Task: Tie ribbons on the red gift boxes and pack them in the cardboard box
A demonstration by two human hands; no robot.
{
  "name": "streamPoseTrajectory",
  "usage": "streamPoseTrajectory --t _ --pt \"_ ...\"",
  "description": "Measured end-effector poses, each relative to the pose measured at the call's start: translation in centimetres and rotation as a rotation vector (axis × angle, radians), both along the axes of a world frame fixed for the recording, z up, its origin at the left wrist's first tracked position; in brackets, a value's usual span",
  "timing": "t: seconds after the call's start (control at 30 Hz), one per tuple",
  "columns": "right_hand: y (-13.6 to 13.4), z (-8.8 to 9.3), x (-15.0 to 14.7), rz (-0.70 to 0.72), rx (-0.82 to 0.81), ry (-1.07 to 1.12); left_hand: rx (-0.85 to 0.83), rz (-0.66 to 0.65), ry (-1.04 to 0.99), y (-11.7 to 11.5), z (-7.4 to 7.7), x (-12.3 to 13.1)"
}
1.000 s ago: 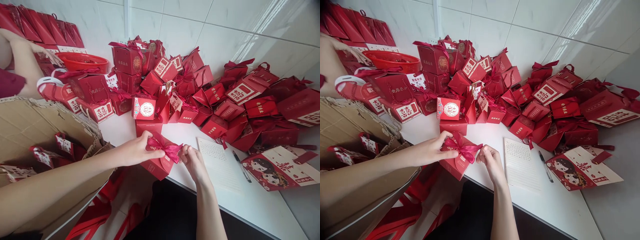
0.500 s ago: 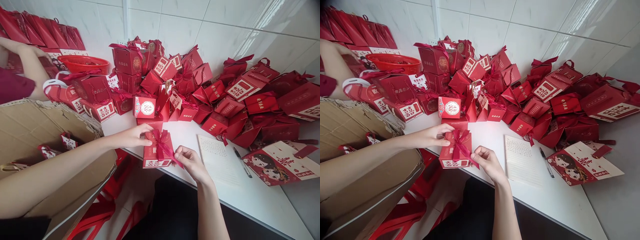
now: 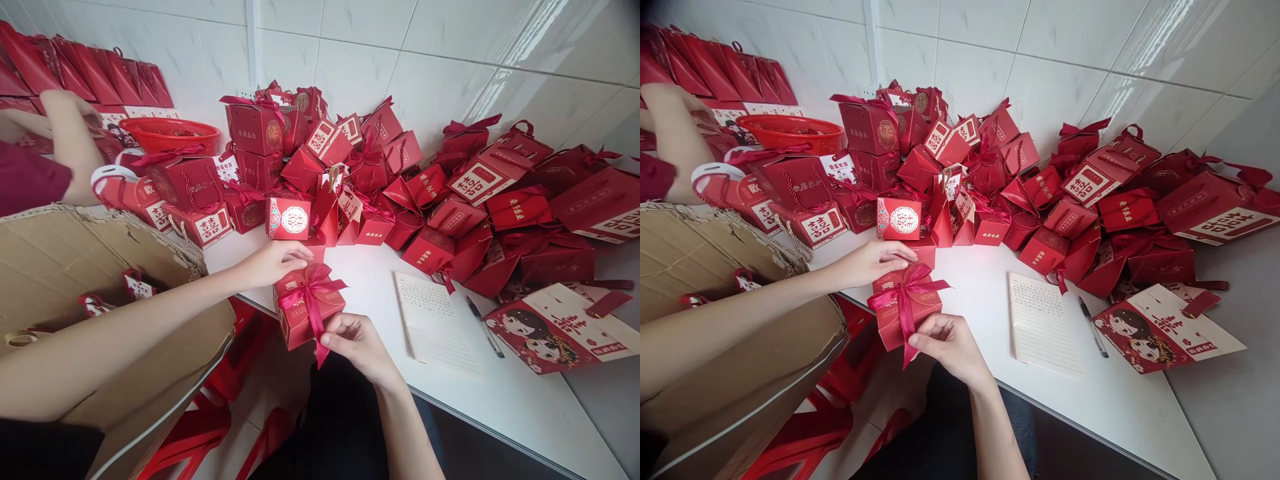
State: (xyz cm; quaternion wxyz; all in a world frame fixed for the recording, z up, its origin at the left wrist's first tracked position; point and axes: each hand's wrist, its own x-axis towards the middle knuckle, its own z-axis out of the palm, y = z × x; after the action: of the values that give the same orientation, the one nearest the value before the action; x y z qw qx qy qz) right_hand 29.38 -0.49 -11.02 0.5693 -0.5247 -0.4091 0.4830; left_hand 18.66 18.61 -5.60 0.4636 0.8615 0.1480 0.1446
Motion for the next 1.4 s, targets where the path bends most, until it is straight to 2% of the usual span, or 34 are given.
streamPoseTrajectory --t 0.07,0.1,0.17,0.23,0.33,0.47,0.77,0.93,1.0,1.1,1.13,1.17,1.23,1.27,1.3,1.33,1.4 --pt "0.1 0.0 -0.3 -0.025 0.013 -0.017 -0.029 0.074 -0.034 -0.6 0.2 -0.5" --pt "0.1 0.0 -0.5 -0.027 0.017 -0.017 -0.047 0.060 -0.032 -0.9 0.4 -0.8" --pt "0.2 0.0 -0.6 -0.016 0.016 -0.015 -0.050 -0.024 0.012 -1.5 0.8 -1.3" --pt "0.2 0.0 -0.7 0.003 0.000 -0.048 0.022 -0.098 0.073 -1.7 1.1 -1.6" --pt "0.1 0.1 -0.7 0.038 -0.029 -0.124 0.105 -0.147 0.112 -1.3 1.0 -1.6" --pt "0.0 0.1 -0.8 0.051 -0.039 -0.158 0.044 -0.223 0.109 -0.4 0.8 -1.2" --pt "0.0 -0.1 -2.0 0.064 -0.038 -0.179 -0.069 -0.218 0.068 -1.3 1.0 -1.3" --pt "0.2 0.0 -2.8 0.092 -0.027 -0.255 0.008 -0.166 0.069 -1.8 0.5 -1.1" --pt "0.0 0.4 -2.7 0.132 -0.007 -0.260 0.031 -0.150 0.075 -1.7 0.3 -1.0" --pt "-1.0 0.9 -1.2 0.341 0.007 -0.185 0.024 -0.161 0.076 -1.4 -0.1 -0.9" --pt "-1.4 0.9 -0.4 0.359 0.025 -0.140 0.019 -0.164 0.074 -1.4 -0.1 -0.9" --pt "-1.6 1.0 0.6 0.296 0.057 -0.096 0.015 -0.166 0.072 -1.3 -0.2 -0.9" --pt "-1.7 0.9 2.4 -0.086 0.108 -0.097 0.014 -0.166 0.078 -1.3 -0.2 -0.9" --pt "-1.5 0.8 3.2 -0.252 0.081 -0.149 0.014 -0.164 0.081 -1.3 -0.2 -0.8" --pt "-1.2 0.8 3.7 -0.345 0.038 -0.204 0.012 -0.162 0.081 -1.3 -0.2 -0.8" --pt "-0.9 0.7 4.1 -0.373 -0.016 -0.251 0.009 -0.161 0.075 -1.4 -0.2 -0.8" --pt "-0.2 0.5 4.2 -0.312 -0.087 -0.264 0.024 -0.153 0.049 -1.5 -0.1 -0.9"
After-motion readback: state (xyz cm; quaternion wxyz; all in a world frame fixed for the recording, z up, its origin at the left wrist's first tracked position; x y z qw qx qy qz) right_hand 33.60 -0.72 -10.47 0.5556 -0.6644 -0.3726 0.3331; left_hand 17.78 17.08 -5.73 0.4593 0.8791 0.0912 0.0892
